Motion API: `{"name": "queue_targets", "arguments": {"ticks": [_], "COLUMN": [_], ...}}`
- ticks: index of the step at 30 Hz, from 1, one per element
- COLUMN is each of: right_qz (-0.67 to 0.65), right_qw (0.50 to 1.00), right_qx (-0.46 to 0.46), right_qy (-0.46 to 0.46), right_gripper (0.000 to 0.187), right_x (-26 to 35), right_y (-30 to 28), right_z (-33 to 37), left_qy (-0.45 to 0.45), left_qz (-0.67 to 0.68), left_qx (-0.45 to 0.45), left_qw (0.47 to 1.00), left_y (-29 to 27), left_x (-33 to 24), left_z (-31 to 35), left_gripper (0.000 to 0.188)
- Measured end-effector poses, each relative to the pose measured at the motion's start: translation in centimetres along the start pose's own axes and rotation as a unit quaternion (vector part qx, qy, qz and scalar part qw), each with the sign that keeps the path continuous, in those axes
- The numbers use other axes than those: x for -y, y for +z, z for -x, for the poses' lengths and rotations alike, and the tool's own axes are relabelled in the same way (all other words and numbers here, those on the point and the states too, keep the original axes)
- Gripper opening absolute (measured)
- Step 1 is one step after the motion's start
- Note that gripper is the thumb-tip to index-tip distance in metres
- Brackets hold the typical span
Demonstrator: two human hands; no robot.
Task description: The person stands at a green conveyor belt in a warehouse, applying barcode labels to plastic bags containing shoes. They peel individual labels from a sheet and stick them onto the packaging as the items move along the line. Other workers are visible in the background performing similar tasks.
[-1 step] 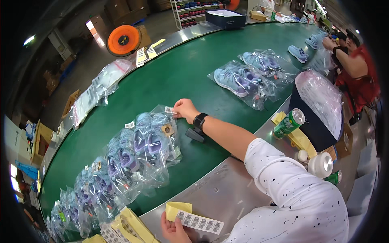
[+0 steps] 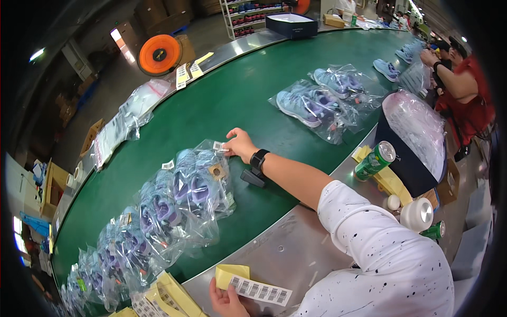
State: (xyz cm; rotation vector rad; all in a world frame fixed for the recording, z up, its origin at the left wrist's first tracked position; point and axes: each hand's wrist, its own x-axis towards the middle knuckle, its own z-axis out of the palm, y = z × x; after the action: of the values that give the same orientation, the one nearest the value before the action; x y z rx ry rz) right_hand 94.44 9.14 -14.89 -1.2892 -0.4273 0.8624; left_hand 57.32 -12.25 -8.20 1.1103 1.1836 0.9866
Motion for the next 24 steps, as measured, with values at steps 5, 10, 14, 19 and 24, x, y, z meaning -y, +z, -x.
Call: {"name": "queue_targets", "arguments": {"ticks": [5,10,14,19,24], "right_qz": [0.076,0.467,0.534,0.458,0.416], "right_qw": [0.989,0.643,0.788,0.815,0.860], "right_qx": [-0.029,-0.398,-0.297,-0.288,-0.197], "right_qy": [-0.126,-0.458,-0.076,-0.209,-0.221], "right_gripper": [0.041,0.027,0.051,0.048,0.044], "right_x": [3.5,11.9,12.5,7.4,4.4], "right_y": [-4.4,-18.8,-29.9,-23.1,-15.6], "right_z": [-1.3,-3.5,-1.3,0.7,5.3], "left_qy": [-0.034,0.006,-0.011,-0.022,-0.005], "left_qz": [0.019,0.057,0.039,-0.019,-0.006], "left_qx": [0.005,-0.003,0.051,0.047,0.037], "left_qw": [0.999,0.998,0.998,0.998,0.999], "left_y": [0.6,0.5,0.6,1.0,1.9], "left_x": [-1.5,0.3,0.3,-0.4,-0.7], "left_z": [0.8,0.9,0.6,0.6,1.0], "left_gripper": [0.049,0.050,0.046,0.040,0.040]}}
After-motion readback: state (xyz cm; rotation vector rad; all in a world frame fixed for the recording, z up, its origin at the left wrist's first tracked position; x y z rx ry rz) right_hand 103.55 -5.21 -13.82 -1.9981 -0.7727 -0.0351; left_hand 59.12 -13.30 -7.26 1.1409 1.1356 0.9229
